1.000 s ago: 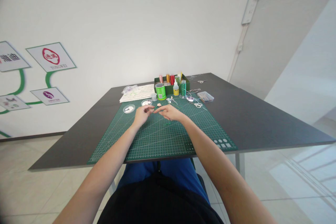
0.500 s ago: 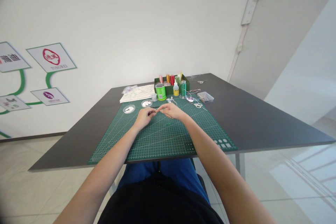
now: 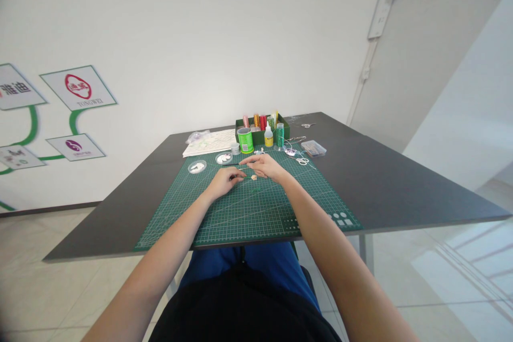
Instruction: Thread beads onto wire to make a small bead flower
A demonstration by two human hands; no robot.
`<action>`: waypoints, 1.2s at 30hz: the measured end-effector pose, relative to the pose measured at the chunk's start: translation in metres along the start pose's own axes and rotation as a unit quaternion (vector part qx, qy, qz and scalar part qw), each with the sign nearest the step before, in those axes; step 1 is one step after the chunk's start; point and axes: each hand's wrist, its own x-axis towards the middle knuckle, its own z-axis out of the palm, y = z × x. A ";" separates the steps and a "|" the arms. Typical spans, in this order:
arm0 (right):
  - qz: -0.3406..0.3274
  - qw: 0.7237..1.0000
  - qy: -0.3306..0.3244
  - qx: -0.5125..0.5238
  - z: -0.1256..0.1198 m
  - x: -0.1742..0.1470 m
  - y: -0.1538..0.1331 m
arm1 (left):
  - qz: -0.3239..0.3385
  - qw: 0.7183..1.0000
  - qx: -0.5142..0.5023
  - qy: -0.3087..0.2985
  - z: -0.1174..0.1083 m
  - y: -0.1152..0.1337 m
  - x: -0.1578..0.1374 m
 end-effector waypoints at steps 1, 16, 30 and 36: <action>-0.003 1.000 0.000 0.001 -0.001 0.000 0.000 | 0.003 1.000 -0.003 -0.003 0.000 0.000 0.000; -0.015 0.998 0.050 0.020 -0.005 0.002 0.004 | 0.022 0.997 -0.065 -0.016 0.000 0.005 0.000; -0.008 0.988 0.149 -0.035 -0.009 0.006 0.010 | 0.010 0.995 -0.099 0.014 0.000 0.006 0.001; 0.018 0.983 0.169 -0.068 -0.011 0.008 0.013 | -0.005 0.991 -0.132 0.034 0.000 0.006 0.001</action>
